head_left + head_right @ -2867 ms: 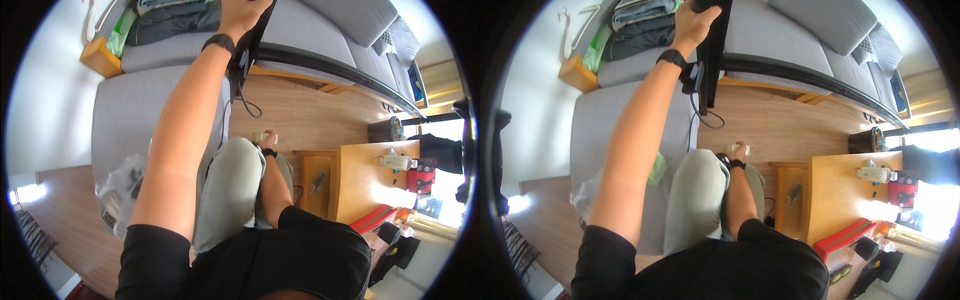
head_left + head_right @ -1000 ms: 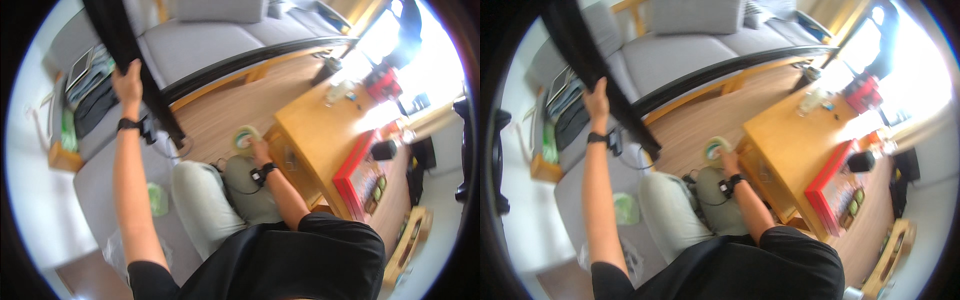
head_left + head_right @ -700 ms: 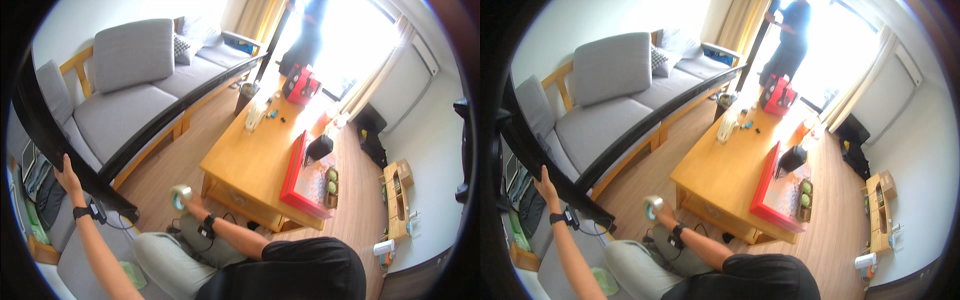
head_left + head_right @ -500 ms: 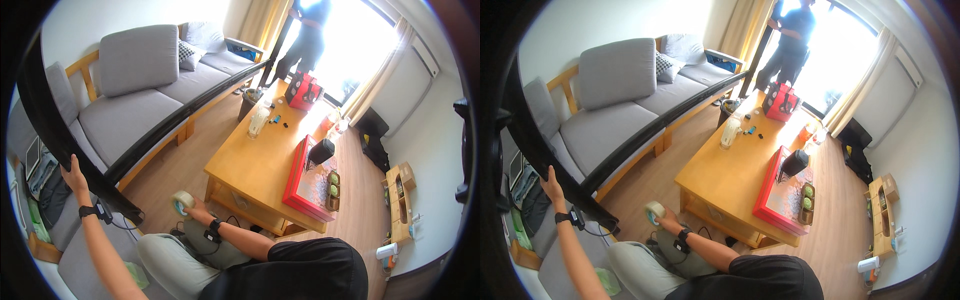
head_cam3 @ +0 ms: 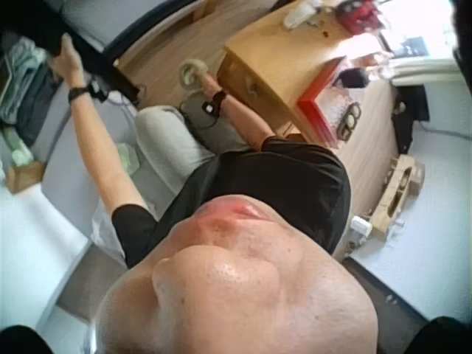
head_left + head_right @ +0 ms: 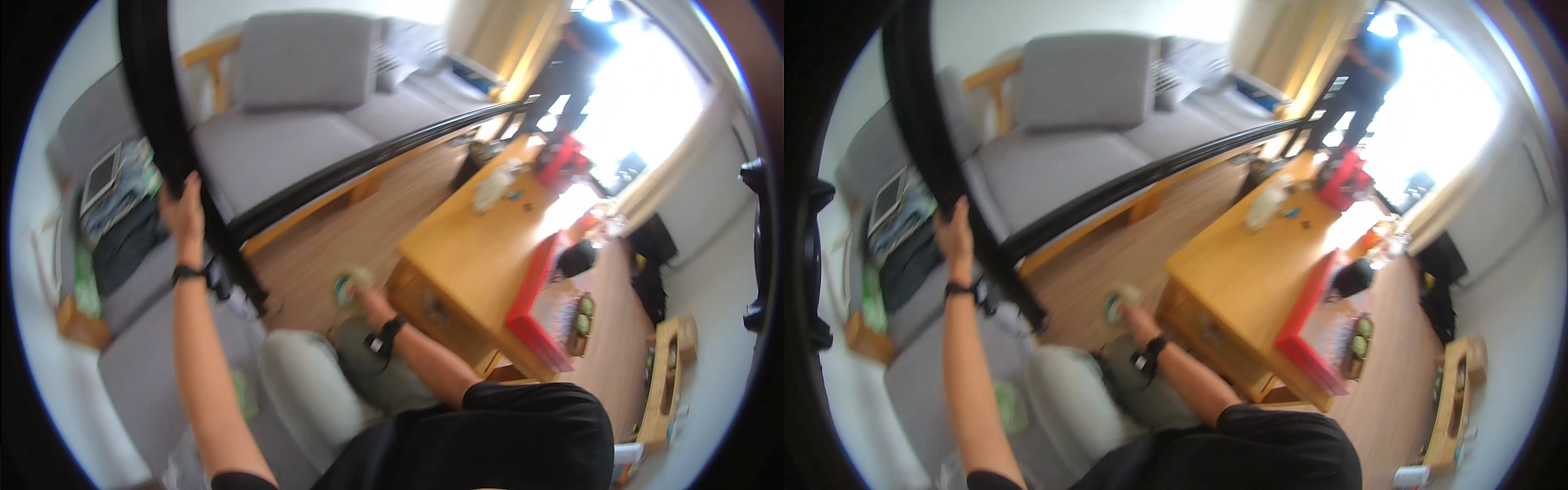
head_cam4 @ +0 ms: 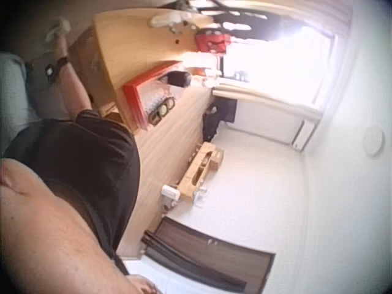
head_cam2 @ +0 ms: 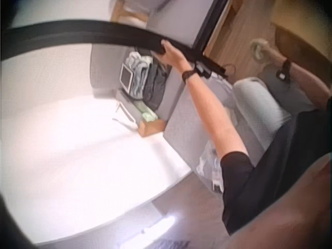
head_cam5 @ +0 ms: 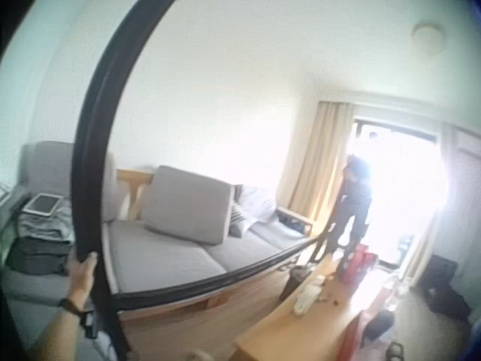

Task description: The person aligns and secures a long black frame piece along the edge of a sofa using a power drill. They then apply masking tape to the frame and continue positioning the frame along the sofa edge.

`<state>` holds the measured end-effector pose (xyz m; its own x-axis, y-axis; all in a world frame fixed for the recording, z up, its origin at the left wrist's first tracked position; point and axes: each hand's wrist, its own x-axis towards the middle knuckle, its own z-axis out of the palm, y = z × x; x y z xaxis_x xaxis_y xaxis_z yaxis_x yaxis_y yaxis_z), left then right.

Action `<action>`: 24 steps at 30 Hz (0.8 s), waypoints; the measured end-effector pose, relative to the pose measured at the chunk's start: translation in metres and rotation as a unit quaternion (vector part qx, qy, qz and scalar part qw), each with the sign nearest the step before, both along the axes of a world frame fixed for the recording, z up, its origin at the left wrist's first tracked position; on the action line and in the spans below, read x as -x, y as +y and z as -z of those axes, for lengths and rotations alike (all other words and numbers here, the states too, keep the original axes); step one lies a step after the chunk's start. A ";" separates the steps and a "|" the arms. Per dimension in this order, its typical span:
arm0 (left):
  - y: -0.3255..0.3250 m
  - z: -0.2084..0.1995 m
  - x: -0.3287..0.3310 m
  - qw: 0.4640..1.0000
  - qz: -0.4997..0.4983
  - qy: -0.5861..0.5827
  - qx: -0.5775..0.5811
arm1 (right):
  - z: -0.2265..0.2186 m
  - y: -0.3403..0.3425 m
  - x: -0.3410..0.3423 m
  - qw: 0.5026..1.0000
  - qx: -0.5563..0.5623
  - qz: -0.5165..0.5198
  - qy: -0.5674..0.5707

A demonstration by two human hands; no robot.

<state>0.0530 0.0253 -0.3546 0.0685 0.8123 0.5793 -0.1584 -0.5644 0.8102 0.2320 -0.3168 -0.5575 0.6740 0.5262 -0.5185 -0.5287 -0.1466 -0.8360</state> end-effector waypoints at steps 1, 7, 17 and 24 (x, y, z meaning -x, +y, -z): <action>-0.005 -0.003 0.003 0.999 0.034 0.004 -0.005 | 0.005 0.005 -0.003 1.000 -0.009 0.003 0.003; -0.032 -0.062 0.019 0.995 0.057 -0.010 -0.076 | 0.044 0.069 -0.012 0.977 -0.151 0.023 0.149; -0.014 -0.121 -0.002 0.991 -0.058 0.005 -0.121 | 0.069 0.152 -0.004 0.966 -0.160 -0.036 0.201; -0.014 -0.114 0.000 0.989 -0.070 0.005 -0.129 | 0.176 0.159 -0.003 0.986 -0.142 -0.091 -0.003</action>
<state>0.0530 0.0117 -0.2409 -0.0274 0.6397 0.7681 -0.0579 -0.7681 0.6377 0.2348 -0.1574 -0.7335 0.5578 0.7615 -0.3301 -0.5106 0.0013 -0.8598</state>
